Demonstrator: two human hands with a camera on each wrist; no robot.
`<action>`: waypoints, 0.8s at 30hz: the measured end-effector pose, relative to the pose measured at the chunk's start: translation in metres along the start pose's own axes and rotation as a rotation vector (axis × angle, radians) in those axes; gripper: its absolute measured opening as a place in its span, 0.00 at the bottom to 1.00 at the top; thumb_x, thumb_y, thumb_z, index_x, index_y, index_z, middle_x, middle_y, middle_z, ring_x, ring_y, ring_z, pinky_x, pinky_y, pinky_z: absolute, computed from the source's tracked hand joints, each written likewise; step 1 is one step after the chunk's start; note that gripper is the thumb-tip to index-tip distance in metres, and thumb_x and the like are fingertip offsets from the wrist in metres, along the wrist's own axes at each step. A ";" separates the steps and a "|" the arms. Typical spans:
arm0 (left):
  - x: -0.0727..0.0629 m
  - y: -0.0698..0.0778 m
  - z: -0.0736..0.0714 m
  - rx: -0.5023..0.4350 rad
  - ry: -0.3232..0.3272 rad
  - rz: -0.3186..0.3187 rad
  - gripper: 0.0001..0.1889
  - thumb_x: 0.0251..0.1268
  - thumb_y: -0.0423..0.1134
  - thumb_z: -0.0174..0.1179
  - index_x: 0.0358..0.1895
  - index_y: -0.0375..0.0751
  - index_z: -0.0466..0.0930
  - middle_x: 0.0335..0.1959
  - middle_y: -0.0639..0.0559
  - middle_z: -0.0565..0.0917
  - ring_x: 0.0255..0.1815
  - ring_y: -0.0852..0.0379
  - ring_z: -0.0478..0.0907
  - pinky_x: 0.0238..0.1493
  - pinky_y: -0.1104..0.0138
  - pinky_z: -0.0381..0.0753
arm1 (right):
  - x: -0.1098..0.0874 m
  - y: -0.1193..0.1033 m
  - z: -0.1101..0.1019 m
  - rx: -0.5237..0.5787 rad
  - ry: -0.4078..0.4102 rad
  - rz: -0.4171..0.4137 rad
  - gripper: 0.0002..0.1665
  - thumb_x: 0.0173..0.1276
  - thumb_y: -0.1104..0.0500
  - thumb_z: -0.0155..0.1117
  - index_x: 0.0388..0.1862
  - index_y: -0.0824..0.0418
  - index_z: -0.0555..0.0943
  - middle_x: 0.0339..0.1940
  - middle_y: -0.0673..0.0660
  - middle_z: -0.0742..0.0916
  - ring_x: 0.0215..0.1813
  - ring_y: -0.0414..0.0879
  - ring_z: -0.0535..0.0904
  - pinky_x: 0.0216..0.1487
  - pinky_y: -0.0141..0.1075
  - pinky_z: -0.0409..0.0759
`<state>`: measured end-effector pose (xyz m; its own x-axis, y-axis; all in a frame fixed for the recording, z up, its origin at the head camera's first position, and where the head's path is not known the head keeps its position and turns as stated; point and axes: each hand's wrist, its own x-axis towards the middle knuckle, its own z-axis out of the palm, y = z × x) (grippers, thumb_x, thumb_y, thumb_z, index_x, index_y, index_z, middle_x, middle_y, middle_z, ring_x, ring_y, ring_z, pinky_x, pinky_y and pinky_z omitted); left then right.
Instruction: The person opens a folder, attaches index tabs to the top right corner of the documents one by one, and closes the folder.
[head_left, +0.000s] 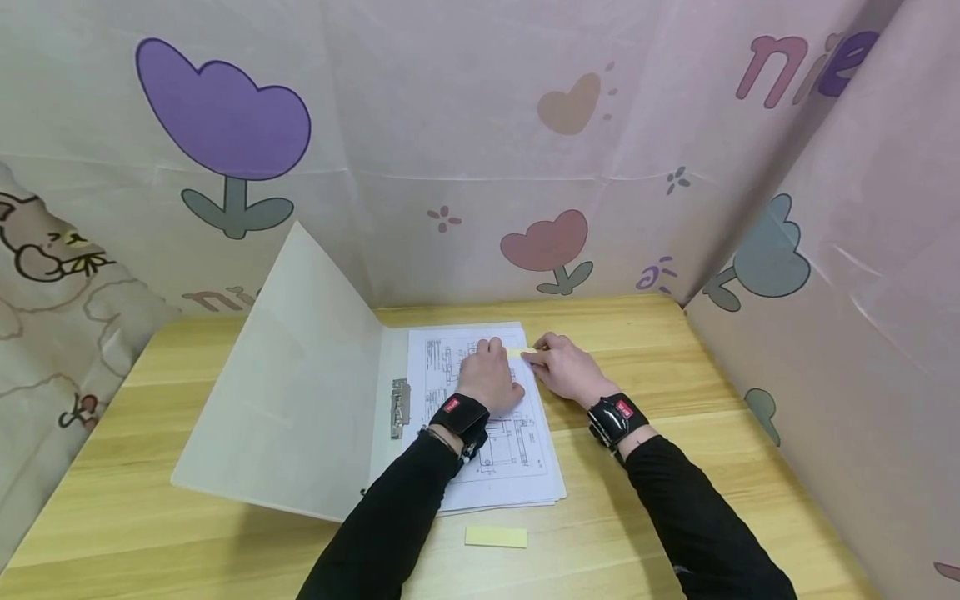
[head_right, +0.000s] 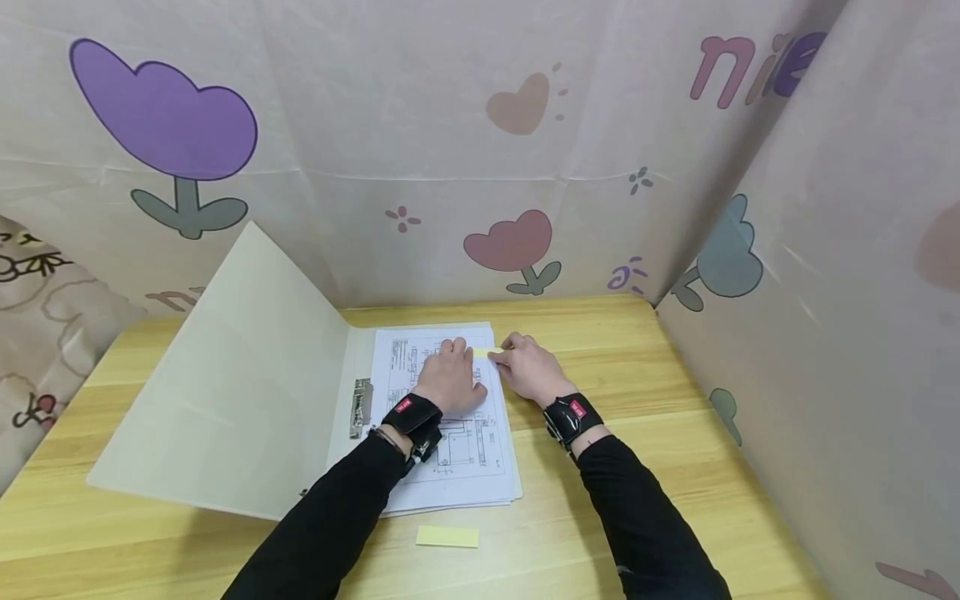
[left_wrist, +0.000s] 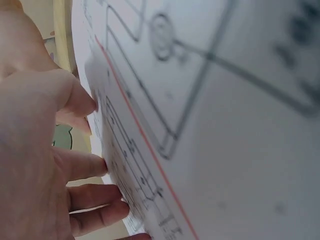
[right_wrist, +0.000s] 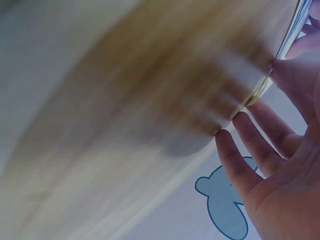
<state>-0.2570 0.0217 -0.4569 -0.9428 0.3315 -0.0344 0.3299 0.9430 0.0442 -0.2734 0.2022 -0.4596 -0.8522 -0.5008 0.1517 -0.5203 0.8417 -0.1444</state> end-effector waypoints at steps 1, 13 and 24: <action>0.000 -0.001 0.000 -0.014 0.006 -0.003 0.34 0.70 0.60 0.59 0.64 0.34 0.74 0.51 0.44 0.73 0.47 0.50 0.72 0.35 0.62 0.83 | 0.000 0.000 0.000 0.001 -0.004 0.006 0.19 0.74 0.60 0.68 0.62 0.55 0.86 0.57 0.63 0.83 0.56 0.58 0.82 0.53 0.50 0.86; -0.003 -0.003 0.000 -0.007 -0.002 -0.005 0.34 0.70 0.61 0.59 0.64 0.33 0.75 0.54 0.43 0.74 0.52 0.49 0.72 0.41 0.62 0.83 | 0.001 -0.009 0.002 0.000 -0.132 0.078 0.28 0.80 0.50 0.60 0.76 0.54 0.75 0.69 0.66 0.76 0.64 0.60 0.75 0.61 0.54 0.80; -0.011 -0.010 -0.004 -0.074 0.017 0.036 0.31 0.72 0.58 0.60 0.63 0.33 0.76 0.55 0.43 0.74 0.54 0.49 0.74 0.44 0.60 0.85 | -0.010 0.008 -0.003 -0.021 -0.138 0.184 0.30 0.81 0.45 0.57 0.74 0.58 0.75 0.75 0.69 0.72 0.73 0.65 0.70 0.66 0.60 0.76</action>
<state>-0.2498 0.0087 -0.4529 -0.9312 0.3641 -0.0143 0.3600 0.9254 0.1187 -0.2689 0.2148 -0.4591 -0.9328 -0.3602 -0.0109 -0.3555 0.9247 -0.1366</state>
